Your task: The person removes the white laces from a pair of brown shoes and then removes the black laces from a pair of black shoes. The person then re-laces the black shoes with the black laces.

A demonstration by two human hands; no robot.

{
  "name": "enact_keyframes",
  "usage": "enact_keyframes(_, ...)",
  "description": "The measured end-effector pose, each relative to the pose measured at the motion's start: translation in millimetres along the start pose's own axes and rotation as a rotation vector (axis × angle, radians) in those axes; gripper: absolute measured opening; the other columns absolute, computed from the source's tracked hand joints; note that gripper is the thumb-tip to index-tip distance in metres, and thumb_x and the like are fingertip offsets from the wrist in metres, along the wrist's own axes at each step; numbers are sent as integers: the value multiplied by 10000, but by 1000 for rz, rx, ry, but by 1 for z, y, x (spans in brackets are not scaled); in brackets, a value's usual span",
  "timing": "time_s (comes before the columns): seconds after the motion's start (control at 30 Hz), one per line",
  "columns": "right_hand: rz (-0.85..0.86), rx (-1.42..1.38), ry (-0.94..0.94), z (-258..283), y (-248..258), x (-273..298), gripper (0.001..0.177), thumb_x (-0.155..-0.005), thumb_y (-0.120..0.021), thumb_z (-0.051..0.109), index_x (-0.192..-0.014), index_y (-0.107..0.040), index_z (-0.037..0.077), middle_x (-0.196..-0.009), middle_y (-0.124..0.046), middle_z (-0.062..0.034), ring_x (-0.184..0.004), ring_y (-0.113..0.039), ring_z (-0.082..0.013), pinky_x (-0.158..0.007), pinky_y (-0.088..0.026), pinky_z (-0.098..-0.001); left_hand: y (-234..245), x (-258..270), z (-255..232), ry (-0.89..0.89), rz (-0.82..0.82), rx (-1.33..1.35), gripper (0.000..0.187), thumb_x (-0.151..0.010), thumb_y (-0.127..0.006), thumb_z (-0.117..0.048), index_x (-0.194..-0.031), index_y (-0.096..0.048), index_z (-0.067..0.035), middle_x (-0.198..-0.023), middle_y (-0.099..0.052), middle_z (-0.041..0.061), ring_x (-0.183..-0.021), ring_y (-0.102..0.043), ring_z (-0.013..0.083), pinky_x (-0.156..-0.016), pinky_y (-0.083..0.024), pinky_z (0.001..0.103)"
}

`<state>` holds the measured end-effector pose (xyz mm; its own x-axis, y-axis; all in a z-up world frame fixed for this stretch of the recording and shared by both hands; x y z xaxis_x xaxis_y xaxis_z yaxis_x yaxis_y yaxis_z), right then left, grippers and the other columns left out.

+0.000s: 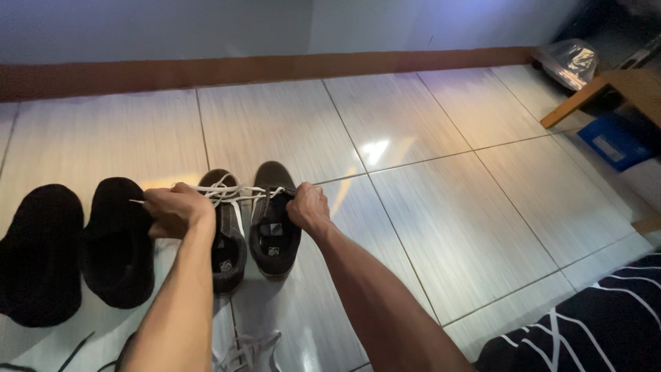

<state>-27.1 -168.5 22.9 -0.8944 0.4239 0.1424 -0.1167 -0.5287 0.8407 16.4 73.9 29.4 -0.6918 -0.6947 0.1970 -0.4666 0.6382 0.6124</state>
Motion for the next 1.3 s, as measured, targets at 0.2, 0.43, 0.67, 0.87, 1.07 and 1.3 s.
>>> enact_keyframes(0.2,57,39,3,13,2,2,298,-834,-642,118,-1086,-718,-20,-1169,-681,-295,-1137,-653,-482,-948,-557,-529,3,48,-29,-721,240,-217,567,-811,-817,-392,-1205,-606,-43,-1096,-654,209,-1047,-632,386,-958,-461,504)
enact_keyframes(0.43,-187,142,519,43,2,20,208,-770,-697,116,-968,-757,100,-1115,-602,-142,-1108,-573,-350,-904,-483,-482,-23,87,-16,-832,495,-494,274,-919,-689,-261,-1013,-741,-9,-1061,-737,232,-1016,-719,437,-850,-594,525)
enact_keyframes(0.67,-192,381,595,64,-10,16,233,-725,-791,304,-839,-771,101,-990,-651,-92,-1088,-564,-273,-946,-397,-449,-20,79,-19,-691,488,-403,297,-929,-659,-290,-997,-716,-7,-1038,-713,265,-1000,-691,457,-839,-551,571)
enact_keyframes(0.87,-283,226,289,37,-6,-7,164,-886,-655,200,-881,-764,78,-991,-697,-126,-1015,-640,-298,-965,-439,-495,-22,78,-13,-623,488,-437,339,-958,-634,-319,-1012,-742,-2,-1084,-721,264,-1041,-697,445,-874,-565,541)
enact_keyframes(1.07,-319,-210,-285,-4,23,-18,226,-806,-685,192,-1003,-728,90,-1042,-703,-113,-1051,-653,-302,-973,-441,-517,-28,81,-17,-634,478,-449,325,-956,-631,-296,-1011,-740,4,-1094,-721,260,-1059,-697,435,-880,-567,531)
enact_keyframes(1.3,-89,186,329,54,2,5,289,-717,-789,277,-963,-742,133,-1078,-665,-92,-1130,-557,-290,-1054,-343,-527,-28,81,-12,-739,456,-468,300,-982,-606,-285,-1007,-744,-20,-1055,-726,257,-1016,-709,448,-844,-572,542)
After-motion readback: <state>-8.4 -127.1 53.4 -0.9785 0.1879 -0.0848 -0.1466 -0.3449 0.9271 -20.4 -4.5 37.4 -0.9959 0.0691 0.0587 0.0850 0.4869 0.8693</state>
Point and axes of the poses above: each hand's wrist, its own x-axis away from the middle knuckle, its own y-axis out of the back of the hand, z = x × y, the point moved 4 cm from there along -x, towards the middle knuckle
